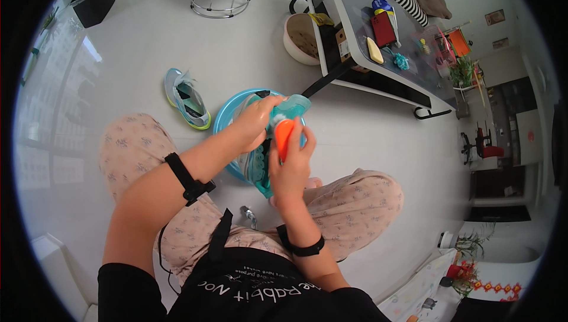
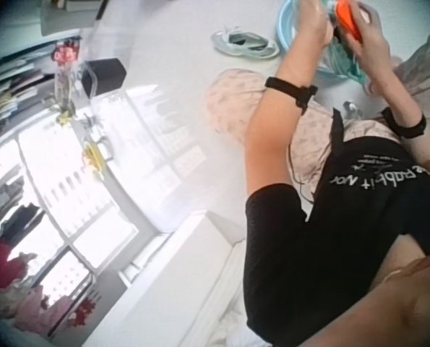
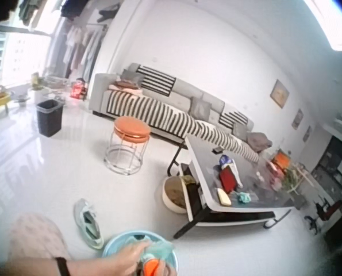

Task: Clean a pair of sneakers using a brush and a bucket of water.

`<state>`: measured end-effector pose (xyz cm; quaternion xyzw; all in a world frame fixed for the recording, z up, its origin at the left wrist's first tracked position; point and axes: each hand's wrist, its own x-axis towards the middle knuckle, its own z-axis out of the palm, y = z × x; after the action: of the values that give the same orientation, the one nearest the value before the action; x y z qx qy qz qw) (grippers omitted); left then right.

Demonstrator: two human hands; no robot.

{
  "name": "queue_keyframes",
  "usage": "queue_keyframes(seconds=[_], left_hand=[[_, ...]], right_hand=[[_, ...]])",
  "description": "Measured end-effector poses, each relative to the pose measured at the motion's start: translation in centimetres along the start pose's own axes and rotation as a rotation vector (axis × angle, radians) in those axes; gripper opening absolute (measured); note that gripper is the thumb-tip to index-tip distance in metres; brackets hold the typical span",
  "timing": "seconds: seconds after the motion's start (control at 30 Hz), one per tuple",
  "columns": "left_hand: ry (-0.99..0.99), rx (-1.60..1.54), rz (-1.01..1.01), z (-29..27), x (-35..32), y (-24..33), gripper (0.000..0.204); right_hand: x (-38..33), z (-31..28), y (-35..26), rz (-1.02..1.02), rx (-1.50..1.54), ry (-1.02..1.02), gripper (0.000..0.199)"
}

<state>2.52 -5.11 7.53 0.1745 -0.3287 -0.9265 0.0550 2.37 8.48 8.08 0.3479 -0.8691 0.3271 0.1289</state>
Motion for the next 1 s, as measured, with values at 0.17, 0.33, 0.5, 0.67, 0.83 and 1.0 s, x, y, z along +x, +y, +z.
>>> queue_keyframes(seconds=[0.17,0.33,0.5,0.67,0.83,1.0], left_hand=[[0.084,-0.026,-0.061,-0.1,-0.5,-1.5,0.033],[-0.06,-0.186,-0.036,0.2,-0.4,-0.4,0.027],[-0.128,-0.214,-0.025,-0.6,-0.1,0.0,0.032],[-0.025,-0.191,-0.028,0.2,-0.6,-0.9,0.023],[0.006,-0.161,-0.038,0.7,-1.2,0.8,0.024],[-0.14,-0.212,0.054,0.5,-1.0,0.5,0.029]], right_hand=[[3.9,-1.2,0.1,0.046,-0.032,0.189,0.062],[1.1,-0.5,1.0,0.035,-0.047,0.128,0.063],[1.6,-1.1,0.7,0.056,-0.005,0.078,0.063],[3.7,-2.0,-0.7,0.062,0.016,0.06,0.061],[-0.1,-0.3,-0.4,-0.022,0.055,0.04,0.065],[3.5,-1.1,-1.0,-0.065,0.022,0.051,0.067]])
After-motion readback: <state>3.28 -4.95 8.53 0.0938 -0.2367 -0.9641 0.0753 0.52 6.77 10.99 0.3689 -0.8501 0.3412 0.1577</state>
